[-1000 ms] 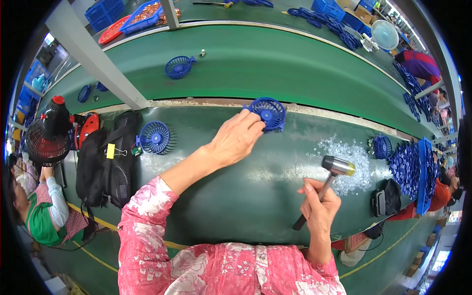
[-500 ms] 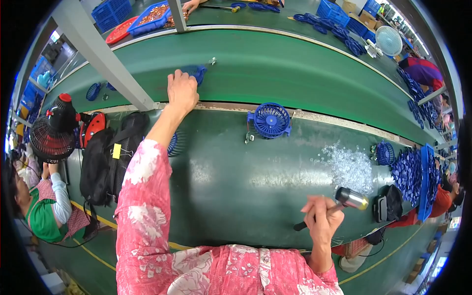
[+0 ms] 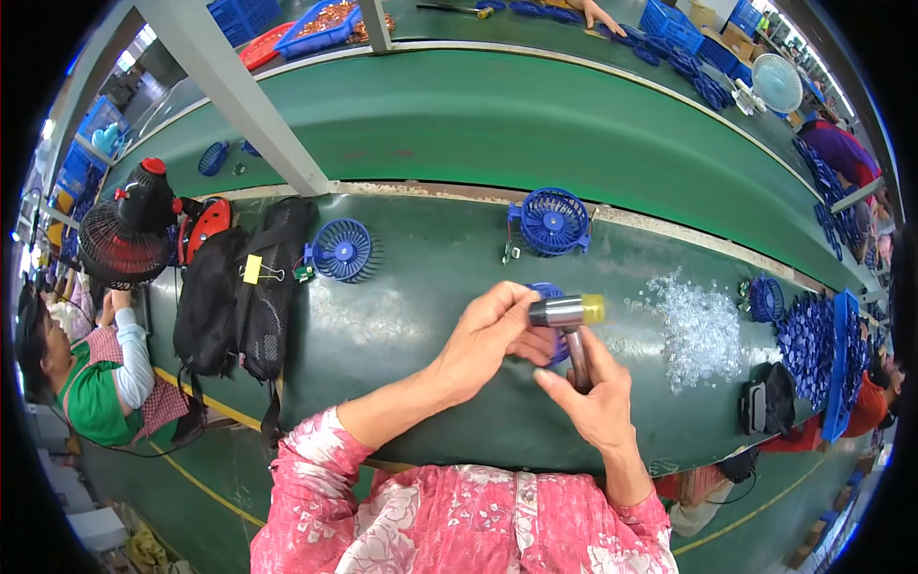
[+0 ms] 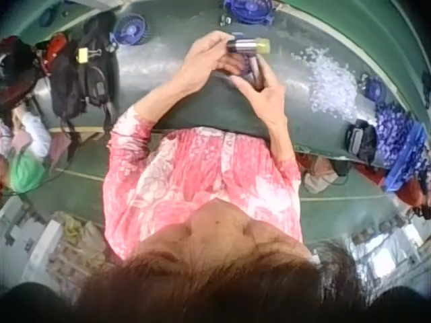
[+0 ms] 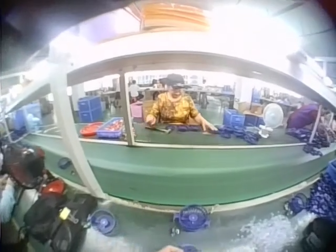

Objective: The person assembles small fans by taking fan grilles from a conveyor belt, tapping components into the grilles using a small hammer, and fitting fan blades into the housings by hand.

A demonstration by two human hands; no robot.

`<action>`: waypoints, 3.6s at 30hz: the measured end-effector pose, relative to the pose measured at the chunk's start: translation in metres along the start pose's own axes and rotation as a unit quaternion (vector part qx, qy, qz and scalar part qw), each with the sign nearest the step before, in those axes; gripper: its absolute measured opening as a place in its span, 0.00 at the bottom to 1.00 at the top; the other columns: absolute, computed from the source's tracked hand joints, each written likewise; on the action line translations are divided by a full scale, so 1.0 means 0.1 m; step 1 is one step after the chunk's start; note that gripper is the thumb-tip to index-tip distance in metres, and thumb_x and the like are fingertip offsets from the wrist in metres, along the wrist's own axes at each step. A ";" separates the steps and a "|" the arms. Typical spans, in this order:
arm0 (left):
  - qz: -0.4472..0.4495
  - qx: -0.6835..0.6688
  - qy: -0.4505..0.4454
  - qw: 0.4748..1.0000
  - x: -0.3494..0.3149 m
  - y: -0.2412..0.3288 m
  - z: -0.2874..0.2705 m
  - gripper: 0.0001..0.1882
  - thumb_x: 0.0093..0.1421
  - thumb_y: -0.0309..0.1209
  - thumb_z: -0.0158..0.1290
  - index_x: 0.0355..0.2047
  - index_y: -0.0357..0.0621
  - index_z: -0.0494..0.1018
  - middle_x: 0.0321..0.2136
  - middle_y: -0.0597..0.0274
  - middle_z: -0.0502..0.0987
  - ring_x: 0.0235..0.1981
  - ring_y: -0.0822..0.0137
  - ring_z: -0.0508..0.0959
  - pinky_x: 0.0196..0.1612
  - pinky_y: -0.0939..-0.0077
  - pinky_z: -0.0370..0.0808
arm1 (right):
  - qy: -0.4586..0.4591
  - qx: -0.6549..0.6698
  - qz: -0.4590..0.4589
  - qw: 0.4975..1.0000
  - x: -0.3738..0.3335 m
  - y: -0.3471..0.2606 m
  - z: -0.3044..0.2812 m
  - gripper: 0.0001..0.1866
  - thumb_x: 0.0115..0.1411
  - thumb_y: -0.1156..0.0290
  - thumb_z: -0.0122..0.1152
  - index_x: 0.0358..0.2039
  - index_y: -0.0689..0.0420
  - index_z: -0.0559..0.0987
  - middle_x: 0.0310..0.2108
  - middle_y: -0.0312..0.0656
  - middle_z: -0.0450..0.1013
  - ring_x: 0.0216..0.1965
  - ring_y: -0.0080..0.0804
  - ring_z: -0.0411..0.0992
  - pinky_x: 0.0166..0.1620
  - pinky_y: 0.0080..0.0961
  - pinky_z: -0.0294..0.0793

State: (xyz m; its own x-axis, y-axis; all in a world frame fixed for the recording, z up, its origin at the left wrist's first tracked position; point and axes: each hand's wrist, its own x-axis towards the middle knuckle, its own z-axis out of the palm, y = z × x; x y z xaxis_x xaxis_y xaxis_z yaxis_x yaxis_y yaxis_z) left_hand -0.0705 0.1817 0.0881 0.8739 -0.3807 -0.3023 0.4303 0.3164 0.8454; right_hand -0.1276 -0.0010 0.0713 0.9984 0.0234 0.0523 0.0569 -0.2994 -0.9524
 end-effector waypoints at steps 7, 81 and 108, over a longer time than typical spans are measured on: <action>0.115 0.057 0.023 0.992 -0.01 -0.19 -0.20 0.12 0.70 0.34 0.47 0.47 0.39 0.68 0.39 0.51 0.79 0.28 0.71 0.78 0.28 0.78 0.78 | 0.009 0.065 0.192 0.979 0.02 -0.07 -0.37 0.18 0.60 0.64 0.66 0.45 0.65 0.80 0.18 0.27 0.67 0.17 0.11 0.60 0.20 0.17 0.56; 0.122 0.099 -0.035 0.987 -0.22 -0.69 0.01 0.43 0.63 0.15 0.49 0.69 0.39 0.33 0.34 0.51 0.80 0.33 0.67 0.82 0.40 0.76 0.77 | -0.016 -0.292 -0.155 0.944 -0.30 0.02 -0.10 0.32 0.46 0.77 0.69 0.56 0.54 0.76 0.42 0.39 0.72 0.32 0.32 0.76 0.28 0.31 0.73; -0.012 -0.129 -0.010 0.991 -0.11 -0.50 0.19 0.38 0.66 0.24 0.49 0.68 0.38 0.38 0.38 0.42 0.79 0.17 0.64 0.78 0.16 0.75 0.77 | 0.024 0.129 0.108 0.985 -0.33 0.21 0.05 0.22 0.62 0.72 0.65 0.56 0.63 0.74 0.33 0.37 0.79 0.31 0.15 0.70 0.34 0.17 0.72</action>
State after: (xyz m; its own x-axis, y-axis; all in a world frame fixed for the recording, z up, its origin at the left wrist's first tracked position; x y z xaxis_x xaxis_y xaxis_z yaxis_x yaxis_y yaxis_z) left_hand -0.1063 0.1535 0.0578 0.8593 -0.4071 -0.3098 0.4966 0.5184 0.6962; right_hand -0.1598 -0.0030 0.0484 0.9865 -0.0607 -0.1519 -0.1545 -0.0402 -0.9872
